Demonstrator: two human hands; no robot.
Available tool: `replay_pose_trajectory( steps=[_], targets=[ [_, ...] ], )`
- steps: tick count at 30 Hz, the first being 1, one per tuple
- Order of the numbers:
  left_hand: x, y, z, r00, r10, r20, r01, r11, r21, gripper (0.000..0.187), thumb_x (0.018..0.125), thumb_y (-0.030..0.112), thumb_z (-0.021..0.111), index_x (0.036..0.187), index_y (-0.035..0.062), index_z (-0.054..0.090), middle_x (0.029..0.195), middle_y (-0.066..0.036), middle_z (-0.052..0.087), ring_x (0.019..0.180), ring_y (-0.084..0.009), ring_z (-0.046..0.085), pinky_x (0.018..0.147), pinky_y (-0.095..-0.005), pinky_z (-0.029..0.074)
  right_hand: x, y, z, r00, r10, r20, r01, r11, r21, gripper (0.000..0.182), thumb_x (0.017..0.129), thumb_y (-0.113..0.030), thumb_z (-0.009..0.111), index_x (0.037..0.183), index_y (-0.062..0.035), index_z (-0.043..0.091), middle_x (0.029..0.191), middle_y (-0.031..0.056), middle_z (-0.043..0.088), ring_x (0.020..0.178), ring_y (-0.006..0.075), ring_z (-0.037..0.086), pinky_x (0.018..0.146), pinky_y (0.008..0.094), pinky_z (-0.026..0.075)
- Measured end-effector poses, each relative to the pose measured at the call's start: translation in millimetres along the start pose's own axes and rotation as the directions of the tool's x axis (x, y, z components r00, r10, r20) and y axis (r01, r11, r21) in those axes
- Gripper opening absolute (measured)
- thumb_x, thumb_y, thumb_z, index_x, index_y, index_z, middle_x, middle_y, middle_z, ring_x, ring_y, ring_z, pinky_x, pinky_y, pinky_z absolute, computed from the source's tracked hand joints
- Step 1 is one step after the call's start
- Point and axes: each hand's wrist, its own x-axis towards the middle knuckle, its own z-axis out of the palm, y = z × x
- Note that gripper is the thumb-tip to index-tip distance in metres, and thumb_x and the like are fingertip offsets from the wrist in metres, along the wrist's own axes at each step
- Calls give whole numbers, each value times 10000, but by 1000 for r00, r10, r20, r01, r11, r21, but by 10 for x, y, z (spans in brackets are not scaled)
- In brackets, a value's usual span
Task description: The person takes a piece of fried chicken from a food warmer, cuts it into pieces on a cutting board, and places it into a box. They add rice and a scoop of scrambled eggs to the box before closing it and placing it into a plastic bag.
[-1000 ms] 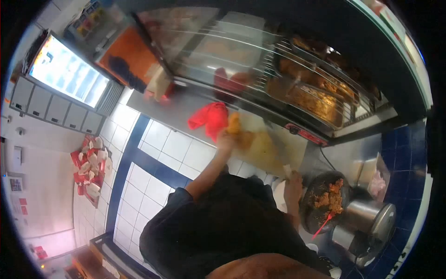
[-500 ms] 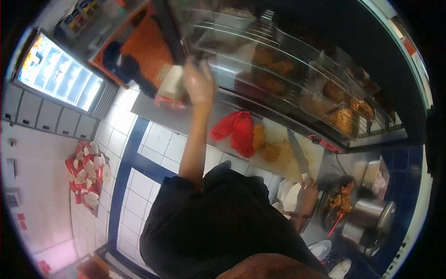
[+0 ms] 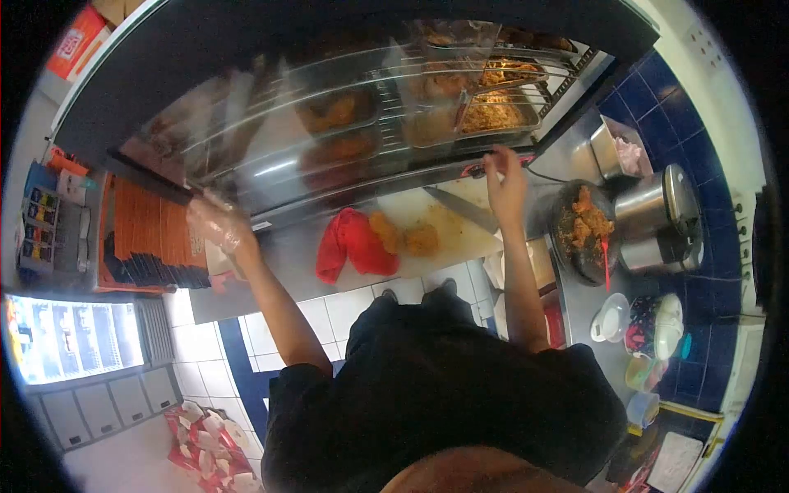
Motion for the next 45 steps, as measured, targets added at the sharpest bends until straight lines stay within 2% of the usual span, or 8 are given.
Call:
replay_pose_trajectory(
  steps=[10, 29, 33, 35, 37, 40, 42, 45],
  targets=[
    [-56, 275, -123, 966, -23, 259, 153, 855, -495, 175, 1012, 132, 569, 1035, -41, 583, 976, -274, 610, 930, -459, 573, 860, -484, 459, 323, -429, 220, 995, -90, -42, 90, 996, -1, 358, 1009, -246, 634, 1240, 25, 603, 1002, 148, 703, 889, 222, 688, 805, 337, 532],
    [-247, 888, -393, 931, 247, 267, -16, 761, -649, 120, 931, 178, 626, 983, 70, 624, 1013, -212, 622, 801, -419, 630, 659, -531, 504, -670, 535, 52, 967, 191, 165, -207, 975, 82, 373, 1021, -269, 625, 1312, -42, 574, 1091, 118, 672, 1000, 187, 646, 860, 332, 522],
    [-33, 890, -585, 851, 493, 181, -368, 806, -464, 170, 858, 290, 659, 902, 127, 671, 1037, -137, 652, 861, -307, 636, 709, -491, 467, -839, 481, 129, 955, 204, 218, -215, 976, 28, 352, 1022, -271, 620, 1292, -49, 582, 1073, 100, 670, 960, 172, 637, 834, 327, 524],
    [286, 850, -664, 874, 347, 340, -264, 927, -266, 201, 863, 225, 669, 943, 41, 663, 896, -167, 651, 753, -370, 617, 640, -486, 459, -883, 351, 117, 948, 219, 231, -237, 970, 50, 347, 1024, -268, 617, 1291, -49, 583, 1061, 97, 668, 947, 172, 635, 827, 325, 526],
    [552, 664, -388, 941, 237, -242, -305, 904, -300, 171, 882, 198, 682, 925, 32, 676, 799, -173, 635, 737, -373, 617, 643, -484, 454, -993, 336, 75, 938, 252, 239, -276, 958, 72, 342, 1025, -265, 614, 1289, -50, 583, 1049, 93, 666, 934, 171, 634, 820, 323, 528],
    [1069, 834, -551, 963, 92, -252, -182, 915, -360, 338, 838, 355, 773, 915, 29, 728, 846, -196, 704, 777, -372, 670, 725, -461, 506, -1159, 408, -3, 946, 240, 216, -271, 954, 127, 340, 1027, -256, 611, 1294, -47, 584, 1041, 97, 661, 931, 170, 633, 801, 322, 531],
    [1259, 1002, -745, 992, -1, 123, 30, 972, -232, 553, 832, 503, 722, 1118, 30, 742, 1212, -213, 688, 1165, -374, 613, 998, -477, 446, -1280, 432, -67, 943, 274, 190, -289, 956, 56, 334, 1027, -239, 608, 1297, -44, 584, 1058, 104, 659, 937, 173, 631, 787, 323, 532],
    [1346, 1161, -628, 996, 71, 57, -73, 997, 20, 452, 819, 450, 746, 962, 22, 772, 1022, -249, 720, 994, -392, 679, 875, -484, 506, -1402, 414, -154, 920, 347, 183, -353, 936, 0, 329, 1025, -223, 608, 1300, -45, 583, 1062, 102, 660, 935, 171, 631, 782, 321, 532]
  ],
)
